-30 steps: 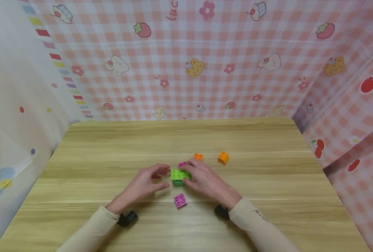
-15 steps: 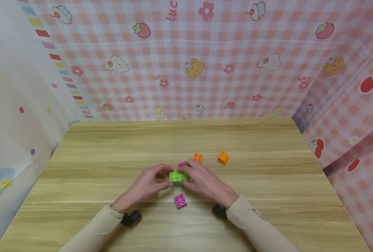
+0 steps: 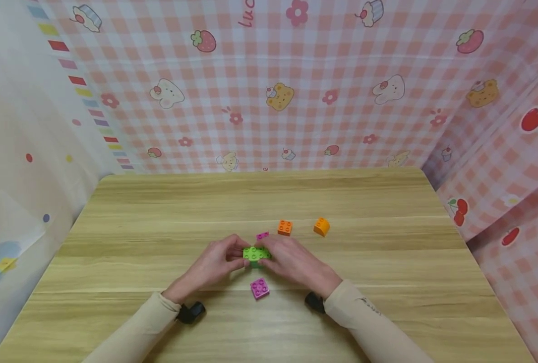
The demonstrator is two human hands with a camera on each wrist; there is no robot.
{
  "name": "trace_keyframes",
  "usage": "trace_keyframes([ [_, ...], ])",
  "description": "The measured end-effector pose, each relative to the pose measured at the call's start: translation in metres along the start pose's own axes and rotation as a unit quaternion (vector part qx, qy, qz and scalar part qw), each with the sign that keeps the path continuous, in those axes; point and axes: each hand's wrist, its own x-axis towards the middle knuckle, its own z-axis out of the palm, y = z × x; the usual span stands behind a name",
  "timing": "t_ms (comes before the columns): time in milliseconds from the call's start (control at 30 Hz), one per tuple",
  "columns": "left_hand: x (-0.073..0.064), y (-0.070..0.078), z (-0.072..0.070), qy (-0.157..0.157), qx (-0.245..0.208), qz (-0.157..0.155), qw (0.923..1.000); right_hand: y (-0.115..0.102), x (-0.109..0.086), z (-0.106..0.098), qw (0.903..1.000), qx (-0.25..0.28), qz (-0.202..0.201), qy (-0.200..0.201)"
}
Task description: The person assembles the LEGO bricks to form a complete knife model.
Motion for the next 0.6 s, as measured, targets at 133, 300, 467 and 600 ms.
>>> trace_keyframes([
  [133, -0.0003, -0.0018, 0.0005, -0.001, -0.01, -0.002, 0.9999, 0.0003, 0.0004, 0.0012, 0.9999, -0.001, -0.009, 0.008],
  [300, -0.0001, -0.0001, 0.0024, 0.005, 0.007, -0.002, 1.0, 0.0011, 0.0002, 0.002, 0.9998, 0.0, -0.017, 0.013],
  [467, 0.0009, 0.0004, 0.0014, 0.005, 0.041, 0.006, 0.9991, 0.0014, 0.0, 0.0021, 0.9998, 0.019, 0.007, 0.009],
  [600, -0.0008, 0.0022, -0.0013, 0.006, 0.08, 0.005, 0.9968, 0.0053, -0.004, -0.004, 0.9961, 0.073, 0.05, -0.004],
])
